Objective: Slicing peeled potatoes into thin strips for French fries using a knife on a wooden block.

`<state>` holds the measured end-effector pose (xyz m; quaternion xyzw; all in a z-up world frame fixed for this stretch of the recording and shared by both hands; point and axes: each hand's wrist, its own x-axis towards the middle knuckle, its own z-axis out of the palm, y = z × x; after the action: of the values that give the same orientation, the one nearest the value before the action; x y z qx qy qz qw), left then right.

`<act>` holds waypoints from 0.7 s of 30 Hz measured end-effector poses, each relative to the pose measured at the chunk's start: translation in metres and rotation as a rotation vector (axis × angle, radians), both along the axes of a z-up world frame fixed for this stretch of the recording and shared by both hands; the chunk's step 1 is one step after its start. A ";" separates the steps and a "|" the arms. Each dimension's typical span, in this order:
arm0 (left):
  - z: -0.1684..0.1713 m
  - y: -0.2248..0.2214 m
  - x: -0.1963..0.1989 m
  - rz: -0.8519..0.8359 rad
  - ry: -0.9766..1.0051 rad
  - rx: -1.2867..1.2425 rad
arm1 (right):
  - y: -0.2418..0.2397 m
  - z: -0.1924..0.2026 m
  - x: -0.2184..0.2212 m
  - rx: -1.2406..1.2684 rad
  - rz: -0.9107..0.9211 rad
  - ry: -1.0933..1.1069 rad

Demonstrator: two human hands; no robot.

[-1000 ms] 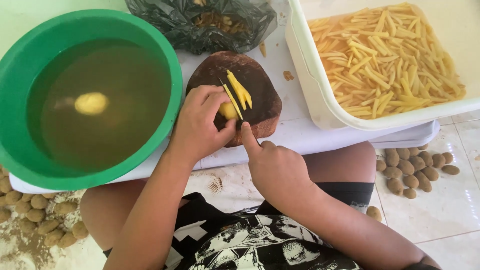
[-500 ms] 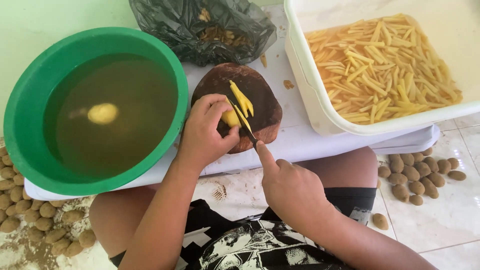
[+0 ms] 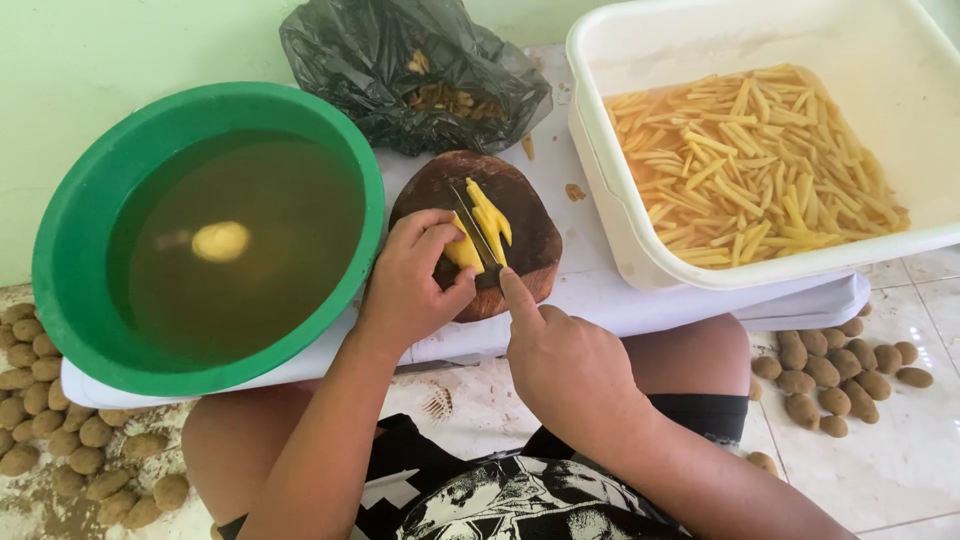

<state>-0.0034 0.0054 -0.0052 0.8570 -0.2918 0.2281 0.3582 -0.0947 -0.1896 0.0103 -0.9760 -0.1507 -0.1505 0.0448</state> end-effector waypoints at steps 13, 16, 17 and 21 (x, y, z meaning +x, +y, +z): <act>-0.002 -0.001 0.001 -0.003 -0.018 -0.020 | 0.001 0.004 -0.007 -0.036 -0.003 0.027; -0.001 0.001 0.001 -0.009 -0.025 -0.015 | -0.003 0.007 -0.003 -0.015 0.025 0.099; 0.000 0.002 0.000 -0.015 0.002 -0.010 | -0.005 0.008 -0.004 -0.020 0.066 0.078; 0.003 0.001 0.010 -0.029 -0.034 -0.006 | -0.018 0.013 0.008 -0.100 0.150 0.010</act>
<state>0.0070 0.0061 -0.0025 0.8476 -0.3096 0.2385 0.3589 -0.0865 -0.2080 0.0236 -0.9637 -0.2305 -0.1342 0.0080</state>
